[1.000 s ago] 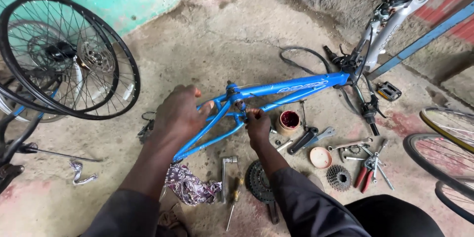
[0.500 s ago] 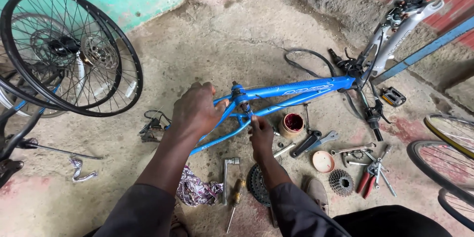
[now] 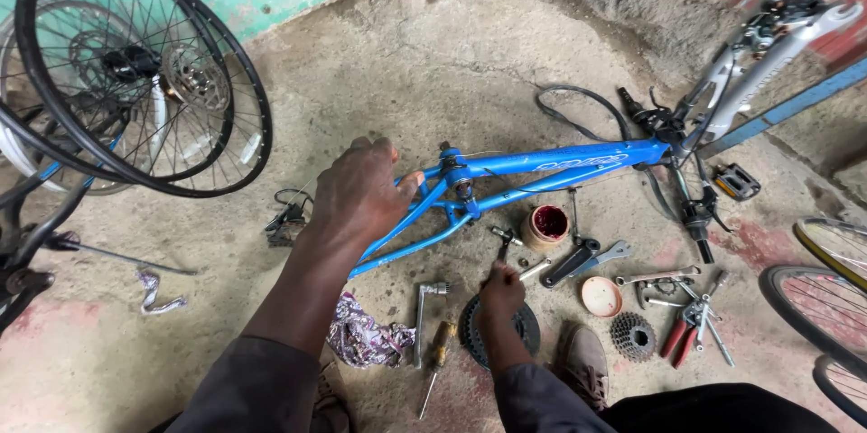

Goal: Cleaning and reassembling the bottom bracket and crankset of a bicycle frame on the floor.

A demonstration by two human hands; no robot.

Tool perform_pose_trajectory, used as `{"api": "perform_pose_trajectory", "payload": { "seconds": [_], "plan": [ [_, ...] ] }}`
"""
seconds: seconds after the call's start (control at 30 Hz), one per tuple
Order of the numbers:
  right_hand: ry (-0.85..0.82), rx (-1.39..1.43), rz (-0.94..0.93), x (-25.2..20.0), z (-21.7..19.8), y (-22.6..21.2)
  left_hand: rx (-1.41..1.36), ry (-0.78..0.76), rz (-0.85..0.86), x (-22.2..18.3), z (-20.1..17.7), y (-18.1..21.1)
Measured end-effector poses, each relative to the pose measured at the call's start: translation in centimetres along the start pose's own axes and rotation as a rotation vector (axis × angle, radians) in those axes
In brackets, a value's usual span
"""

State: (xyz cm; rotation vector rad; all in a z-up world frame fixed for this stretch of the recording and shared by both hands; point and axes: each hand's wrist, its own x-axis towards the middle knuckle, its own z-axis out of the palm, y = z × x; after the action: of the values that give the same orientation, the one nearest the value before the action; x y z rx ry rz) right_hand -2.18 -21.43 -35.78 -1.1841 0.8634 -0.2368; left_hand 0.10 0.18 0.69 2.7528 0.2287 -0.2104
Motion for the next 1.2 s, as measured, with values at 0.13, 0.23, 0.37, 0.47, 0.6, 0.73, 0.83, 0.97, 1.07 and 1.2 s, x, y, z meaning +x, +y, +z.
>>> {"api": "perform_pose_trajectory", "payload": {
  "seconds": [0.13,0.23,0.37,0.47,0.6,0.73,0.83,0.97,1.07,1.2],
  "plan": [
    [-0.682,-1.090,-0.263,-7.4,-2.9,3.4,-0.012,0.001,0.011,-0.8,-0.5,-0.1],
    [-1.215,-1.538,-0.430,-12.9,-2.4,2.8,-0.037,0.124,0.067,-1.0,0.4,-0.5],
    [-1.464,-1.651,-0.424,-14.2,-2.2,6.6,-0.032,0.216,0.114,-0.8,0.7,-0.6],
    [-1.333,-1.526,-0.274,-15.2,-0.6,6.3,-0.038,0.063,0.072,-1.6,-1.0,0.3],
    [-1.296,-1.537,-0.245,-15.3,0.7,7.8,-0.002,-0.013,0.077,-1.7,-1.6,-0.6],
    [-1.432,-1.459,-0.077,-17.1,2.3,2.3,0.031,-0.141,0.007,-2.2,-3.2,-0.5],
    [-1.579,-0.852,0.084,-20.2,3.2,-8.7,0.035,-0.224,-0.067,-2.1,-3.4,-1.6],
    [-1.612,-0.288,0.062,-22.6,4.5,-19.3,-0.390,-0.417,-0.165,-3.1,-3.8,-1.9],
    [-1.347,-0.150,-0.138,-21.7,6.2,-26.2,-0.907,-0.641,-0.055,-3.8,-0.5,-3.3],
    [-1.068,-0.004,-0.367,-17.4,7.4,-31.9,-0.897,-0.662,-0.224,-6.4,1.1,-1.6]
  ]
}}
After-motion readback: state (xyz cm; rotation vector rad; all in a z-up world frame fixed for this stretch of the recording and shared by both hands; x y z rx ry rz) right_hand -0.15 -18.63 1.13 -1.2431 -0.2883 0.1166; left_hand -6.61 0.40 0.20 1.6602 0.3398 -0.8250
